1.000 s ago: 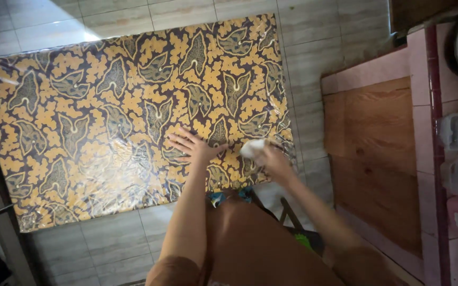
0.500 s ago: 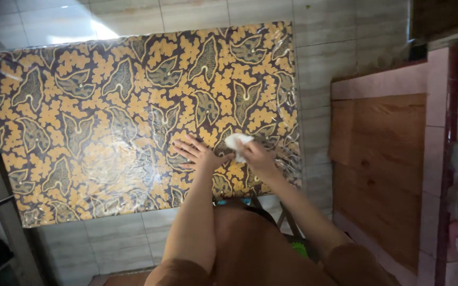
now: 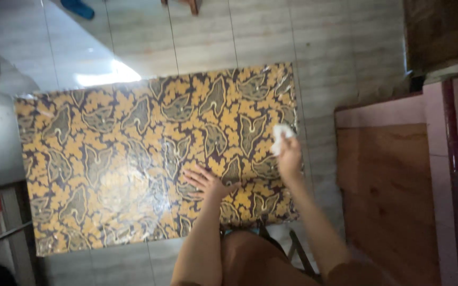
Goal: Wiping a patterned table surface with a white tissue
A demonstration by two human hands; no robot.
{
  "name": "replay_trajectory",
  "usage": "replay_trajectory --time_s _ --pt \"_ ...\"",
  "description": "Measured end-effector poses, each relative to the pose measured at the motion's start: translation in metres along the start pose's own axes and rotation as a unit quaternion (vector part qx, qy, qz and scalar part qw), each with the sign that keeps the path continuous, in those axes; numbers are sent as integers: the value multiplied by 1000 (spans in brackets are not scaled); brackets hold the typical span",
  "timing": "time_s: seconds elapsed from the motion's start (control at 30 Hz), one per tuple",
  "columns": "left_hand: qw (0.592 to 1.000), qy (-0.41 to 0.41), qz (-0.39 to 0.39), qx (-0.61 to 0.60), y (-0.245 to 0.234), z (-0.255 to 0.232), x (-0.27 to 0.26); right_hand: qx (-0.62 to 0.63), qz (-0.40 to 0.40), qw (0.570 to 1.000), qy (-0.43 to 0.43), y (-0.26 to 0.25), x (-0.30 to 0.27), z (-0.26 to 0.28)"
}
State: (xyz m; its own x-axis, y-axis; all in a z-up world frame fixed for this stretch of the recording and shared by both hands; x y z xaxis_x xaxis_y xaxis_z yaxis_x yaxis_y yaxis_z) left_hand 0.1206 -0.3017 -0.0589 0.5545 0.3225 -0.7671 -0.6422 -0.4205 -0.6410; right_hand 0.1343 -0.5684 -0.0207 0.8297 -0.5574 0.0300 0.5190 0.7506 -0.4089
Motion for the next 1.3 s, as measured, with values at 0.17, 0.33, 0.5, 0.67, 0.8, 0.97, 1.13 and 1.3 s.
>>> replay_trajectory --time_s 0.17,0.33,0.5,0.67,0.8,0.97,1.13,1.3 --pt "1000 -8 8 22 2 3 1 296 80 925 224 32 -74 46" --pt "999 -16 14 39 8 5 8 71 285 951 98 -4 -84 0" --pt "998 -18 -4 56 12 3 13 -40 130 979 -151 -37 6 -73" --pt "998 -21 -13 56 17 5 16 -212 -70 962 -159 14 25 -24" --pt "997 -24 5 69 9 4 6 52 23 998 27 80 -19 62" --pt "992 -79 -58 80 12 -1 16 -107 221 863 -441 117 -77 33" --pt "987 -74 97 102 -7 -8 -3 -98 310 944 -47 62 -7 35" --pt "988 -75 83 102 -3 -6 2 -263 92 947 -161 27 72 -47"
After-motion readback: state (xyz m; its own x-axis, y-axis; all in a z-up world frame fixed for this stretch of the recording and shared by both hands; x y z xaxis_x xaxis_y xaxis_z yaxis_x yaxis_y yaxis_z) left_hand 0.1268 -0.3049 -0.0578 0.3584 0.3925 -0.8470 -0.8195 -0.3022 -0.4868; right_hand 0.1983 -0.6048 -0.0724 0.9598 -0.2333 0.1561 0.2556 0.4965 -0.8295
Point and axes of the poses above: each hand's wrist, its own x-axis towards the middle knuckle, its own y-axis out of the palm, z = x × y, the point moved 4 cm from there along x, towards the middle knuckle, and after that the axes turned 9 degrees about -y, right-handed, at the moved point
